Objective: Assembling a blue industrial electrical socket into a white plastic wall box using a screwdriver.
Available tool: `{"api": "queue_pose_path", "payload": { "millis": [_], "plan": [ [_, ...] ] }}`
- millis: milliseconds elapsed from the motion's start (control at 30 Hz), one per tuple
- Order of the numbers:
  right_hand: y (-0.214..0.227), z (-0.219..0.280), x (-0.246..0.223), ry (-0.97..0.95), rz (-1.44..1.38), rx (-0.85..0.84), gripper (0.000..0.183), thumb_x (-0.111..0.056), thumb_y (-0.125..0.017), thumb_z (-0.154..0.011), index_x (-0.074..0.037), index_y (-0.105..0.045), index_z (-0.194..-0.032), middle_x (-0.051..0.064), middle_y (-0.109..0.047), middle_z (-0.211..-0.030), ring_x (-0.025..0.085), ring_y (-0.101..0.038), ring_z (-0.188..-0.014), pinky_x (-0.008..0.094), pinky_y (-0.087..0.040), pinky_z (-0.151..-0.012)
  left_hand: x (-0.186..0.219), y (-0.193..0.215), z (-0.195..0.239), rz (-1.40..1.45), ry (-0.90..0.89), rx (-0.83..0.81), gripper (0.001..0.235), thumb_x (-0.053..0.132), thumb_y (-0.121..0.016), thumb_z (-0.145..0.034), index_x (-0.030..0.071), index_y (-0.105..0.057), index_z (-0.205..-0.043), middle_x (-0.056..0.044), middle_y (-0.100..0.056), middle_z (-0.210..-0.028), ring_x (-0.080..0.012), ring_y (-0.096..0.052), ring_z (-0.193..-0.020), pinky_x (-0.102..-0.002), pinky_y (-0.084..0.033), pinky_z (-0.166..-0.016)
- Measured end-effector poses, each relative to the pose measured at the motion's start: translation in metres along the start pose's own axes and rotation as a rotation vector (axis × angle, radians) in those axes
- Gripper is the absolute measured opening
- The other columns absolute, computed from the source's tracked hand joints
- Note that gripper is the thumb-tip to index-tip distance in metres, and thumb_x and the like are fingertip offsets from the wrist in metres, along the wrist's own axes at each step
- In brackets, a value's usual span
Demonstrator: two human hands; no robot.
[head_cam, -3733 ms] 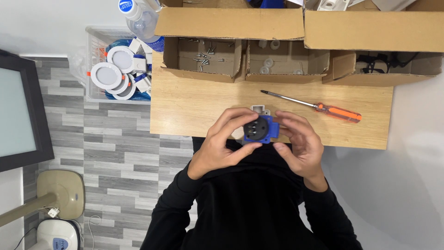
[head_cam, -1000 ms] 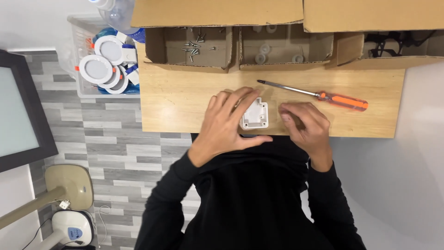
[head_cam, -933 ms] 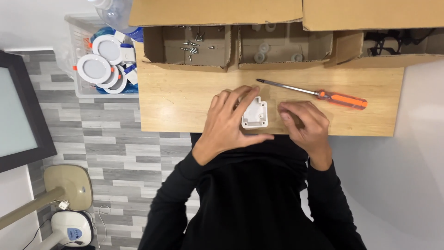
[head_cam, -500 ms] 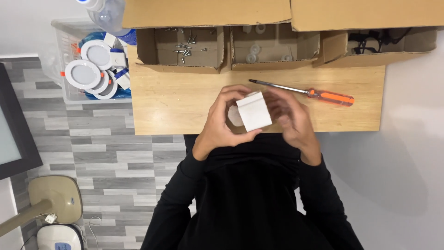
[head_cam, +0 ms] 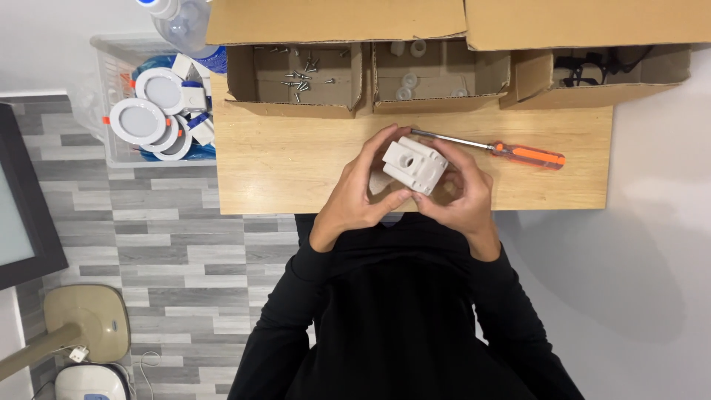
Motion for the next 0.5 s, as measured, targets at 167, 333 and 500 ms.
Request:
{"api": "queue_pose_path", "payload": {
  "millis": [167,333,500],
  "plan": [
    [-0.004,-0.008,-0.020,0.164,0.021,0.030,0.068,-0.005,-0.097,-0.080,0.014,-0.062,-0.135,0.033,-0.069,-0.138,0.045,-0.074,-0.123,0.040,-0.066,-0.091,-0.010,-0.002,0.005,-0.041,0.026,-0.048,0.094,0.041,-0.080,-0.098,0.000,-0.035,-0.170,-0.033,-0.056,-0.159,-0.0517,-0.056,-0.147,-0.065,-0.048,-0.119],
    [-0.001,-0.010,-0.021,0.293,0.100,0.034,0.060,-0.004,-0.098,-0.081,0.008,-0.066,-0.130,0.035,-0.067,-0.138,0.052,-0.071,-0.126,0.054,-0.062,-0.101,-0.015,-0.004,0.002,0.004,-0.024,0.002,0.092,0.035,-0.090,-0.092,0.001,-0.045,-0.165,-0.027,-0.058,-0.159,-0.0457,-0.059,-0.146,-0.060,-0.051,-0.119],
    [-0.003,-0.015,-0.028,0.191,0.022,-0.061,0.060,-0.016,-0.091,-0.088,0.007,-0.063,-0.136,0.035,-0.063,-0.145,0.052,-0.067,-0.135,0.057,-0.057,-0.110,-0.019,-0.002,0.001,0.041,-0.181,0.245,0.104,0.019,-0.110,-0.069,-0.008,-0.052,-0.151,-0.025,-0.066,-0.142,-0.0369,-0.067,-0.134,-0.047,-0.055,-0.116]
  ]
}}
Point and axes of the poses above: each hand's wrist, its own z-axis away from the middle knuckle, its own y-axis out of the back of the hand, x = y × z, the point moved 2 cm from there along -z, towards the middle knuckle
